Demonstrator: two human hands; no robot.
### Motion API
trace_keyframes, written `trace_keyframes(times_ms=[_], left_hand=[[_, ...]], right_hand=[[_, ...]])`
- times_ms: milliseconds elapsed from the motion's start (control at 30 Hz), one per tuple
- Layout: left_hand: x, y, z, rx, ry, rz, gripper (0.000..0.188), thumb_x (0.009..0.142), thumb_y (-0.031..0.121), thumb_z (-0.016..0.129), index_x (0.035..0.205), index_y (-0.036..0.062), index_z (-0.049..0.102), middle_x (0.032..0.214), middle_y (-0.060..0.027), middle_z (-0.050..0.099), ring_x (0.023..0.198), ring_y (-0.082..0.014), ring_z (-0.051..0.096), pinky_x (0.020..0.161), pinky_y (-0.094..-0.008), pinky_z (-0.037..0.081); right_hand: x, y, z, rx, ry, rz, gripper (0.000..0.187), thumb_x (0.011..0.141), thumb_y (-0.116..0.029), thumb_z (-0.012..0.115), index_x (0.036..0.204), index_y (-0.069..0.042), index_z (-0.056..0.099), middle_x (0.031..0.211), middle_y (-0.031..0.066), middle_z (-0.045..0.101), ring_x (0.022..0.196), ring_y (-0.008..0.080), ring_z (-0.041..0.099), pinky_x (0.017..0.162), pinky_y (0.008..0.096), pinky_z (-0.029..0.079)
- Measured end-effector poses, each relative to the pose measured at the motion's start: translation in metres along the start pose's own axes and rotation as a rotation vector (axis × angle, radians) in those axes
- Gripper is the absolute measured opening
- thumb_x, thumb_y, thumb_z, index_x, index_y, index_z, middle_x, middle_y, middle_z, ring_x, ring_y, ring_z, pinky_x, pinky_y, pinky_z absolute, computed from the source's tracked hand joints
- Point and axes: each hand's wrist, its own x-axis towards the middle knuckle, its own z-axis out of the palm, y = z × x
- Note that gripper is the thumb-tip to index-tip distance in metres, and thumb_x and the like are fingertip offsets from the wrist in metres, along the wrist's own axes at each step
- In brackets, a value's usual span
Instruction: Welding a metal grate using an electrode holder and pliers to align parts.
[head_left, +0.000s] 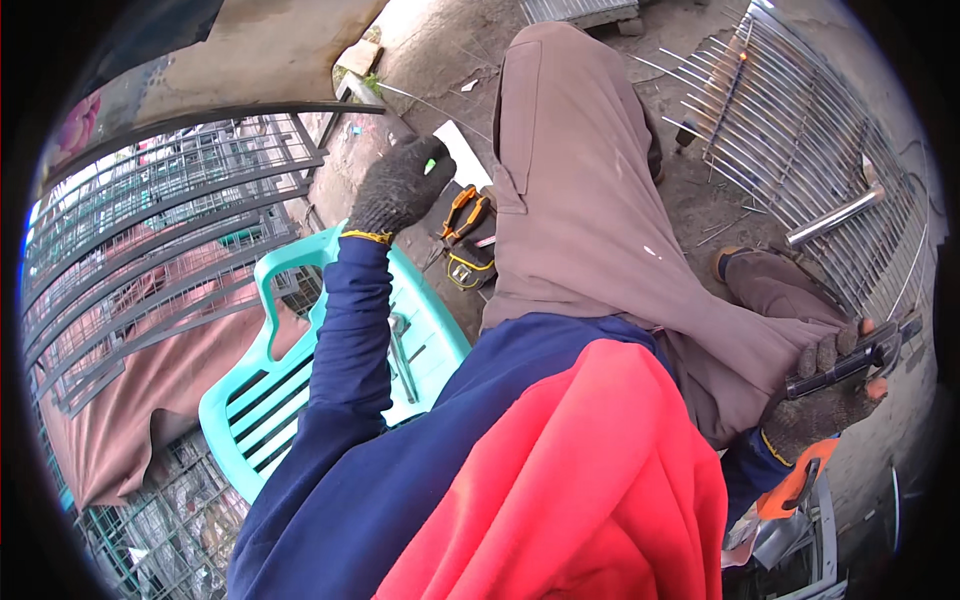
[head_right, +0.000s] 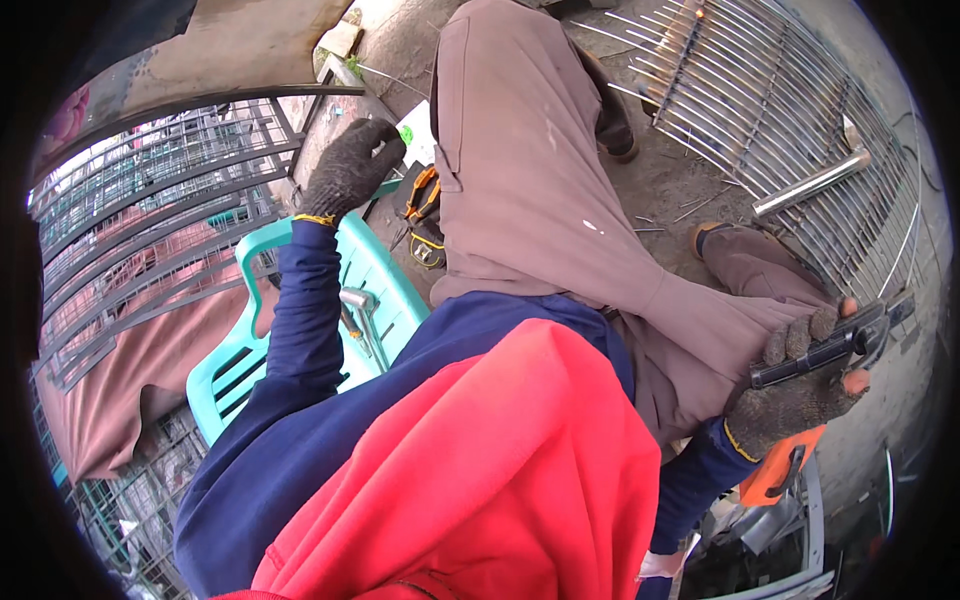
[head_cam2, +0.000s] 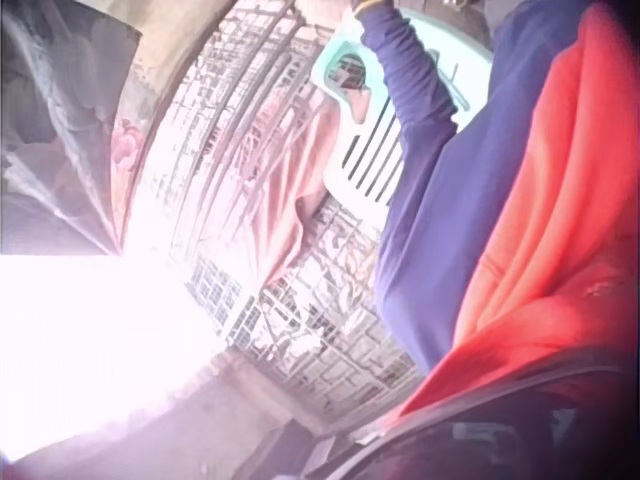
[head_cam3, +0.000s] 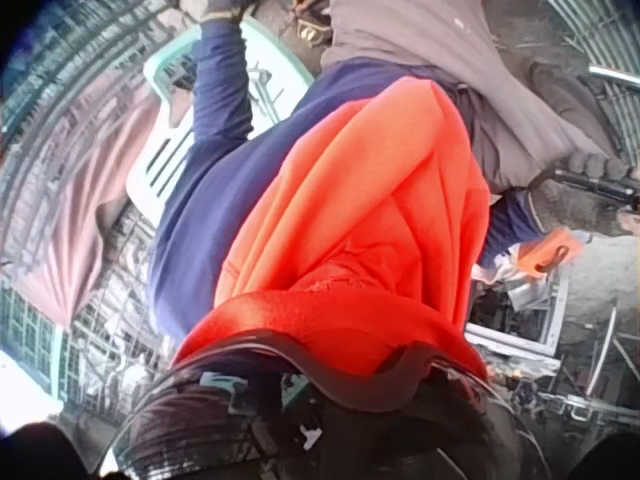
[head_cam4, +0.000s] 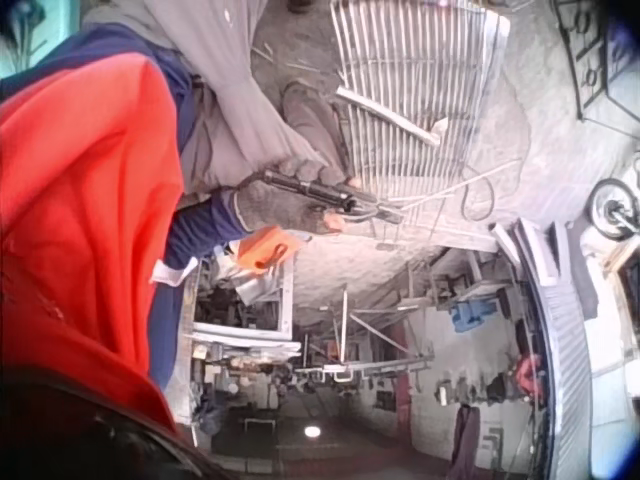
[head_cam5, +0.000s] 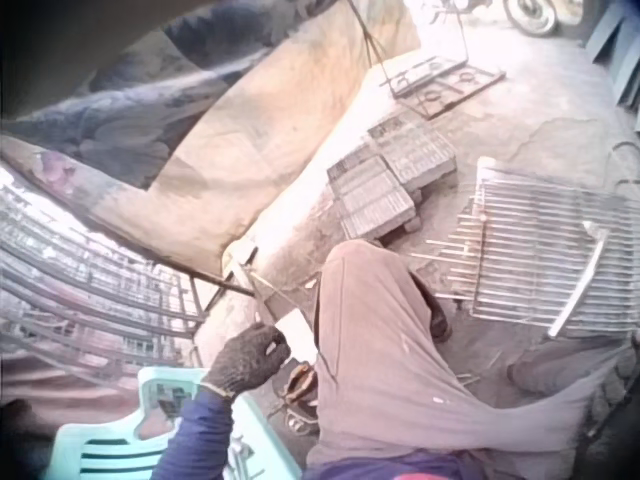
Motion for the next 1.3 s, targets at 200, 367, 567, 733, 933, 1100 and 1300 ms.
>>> trace_keyframes(times_ms=[200,367,567,733,933,1100,1300], left_hand=[[-0.023,-0.035,0.107,-0.115,-0.077,-0.052,0.045,0.079,0.037,0.072,0.108,0.0029,0.066,0.112,-0.0213,0.061,0.106,-0.0407,0.061,0.092,-0.0471,0.050],[-0.036,-0.029,0.110,-0.167,0.098,-0.092,0.042,0.078,0.032,0.075,0.104,0.0013,0.063,0.108,-0.0227,0.060,0.103,-0.0408,0.061,0.089,-0.0481,0.049],[-0.030,-0.090,0.156,-0.260,0.501,-0.270,0.041,0.092,0.031,0.060,0.118,0.0004,0.054,0.102,-0.0204,0.062,0.095,-0.0338,0.064,0.088,-0.0440,0.049],[-0.002,-0.107,0.129,-0.491,0.881,-0.476,0.049,0.089,0.032,0.067,0.119,-0.0017,0.049,0.108,-0.0195,0.058,0.095,-0.0288,0.059,0.086,-0.0409,0.048],[0.064,-0.071,0.020,-0.715,0.870,-0.170,0.066,0.079,0.010,0.074,0.137,0.0037,0.043,0.124,-0.0163,0.056,0.108,-0.0245,0.058,0.095,-0.0357,0.048],[0.087,0.060,-0.078,-1.076,0.847,0.347,0.056,0.089,0.006,0.056,0.142,0.0058,0.038,0.136,-0.0239,0.053,0.117,-0.0326,0.060,0.101,-0.0422,0.051],[0.119,0.123,-0.168,0.570,1.134,0.780,0.040,0.089,-0.008,0.052,0.124,0.0101,0.061,0.131,-0.0205,0.058,0.110,-0.0381,0.065,0.095,-0.0451,0.055]], right_hand=[[0.000,0.007,0.009,-0.022,0.006,0.013,0.076,0.093,-0.036,0.064,0.151,0.001,0.032,0.098,0.0081,0.056,0.076,0.0212,0.052,0.062,0.0382,0.042],[-0.007,0.025,0.024,-0.219,0.365,-0.118,0.075,0.091,-0.043,0.069,0.145,-0.001,0.040,0.090,0.0036,0.054,0.065,0.0152,0.051,0.052,0.0319,0.043],[0.004,0.044,0.060,-0.505,0.638,-0.303,0.087,0.086,-0.061,0.068,0.143,-0.002,0.039,0.086,0.0000,0.052,0.055,0.0068,0.046,0.041,0.0228,0.037],[0.001,0.038,0.060,-0.462,0.561,-0.270,0.085,0.085,-0.052,0.074,0.146,-0.003,0.040,0.088,0.0036,0.054,0.065,0.0148,0.055,0.048,0.0316,0.046],[0.002,0.043,0.055,-0.390,0.551,-0.316,0.084,0.088,-0.053,0.070,0.145,0.000,0.039,0.089,0.0028,0.053,0.059,0.0113,0.051,0.042,0.0267,0.042],[0.004,0.046,0.061,-0.537,0.624,-0.358,0.085,0.088,-0.055,0.069,0.145,0.000,0.039,0.088,0.0015,0.051,0.057,0.0089,0.049,0.040,0.0244,0.039],[0.005,0.046,0.067,-0.674,0.655,-0.357,0.086,0.088,-0.057,0.069,0.145,0.000,0.040,0.089,0.0011,0.052,0.056,0.0086,0.049,0.042,0.0244,0.039]])
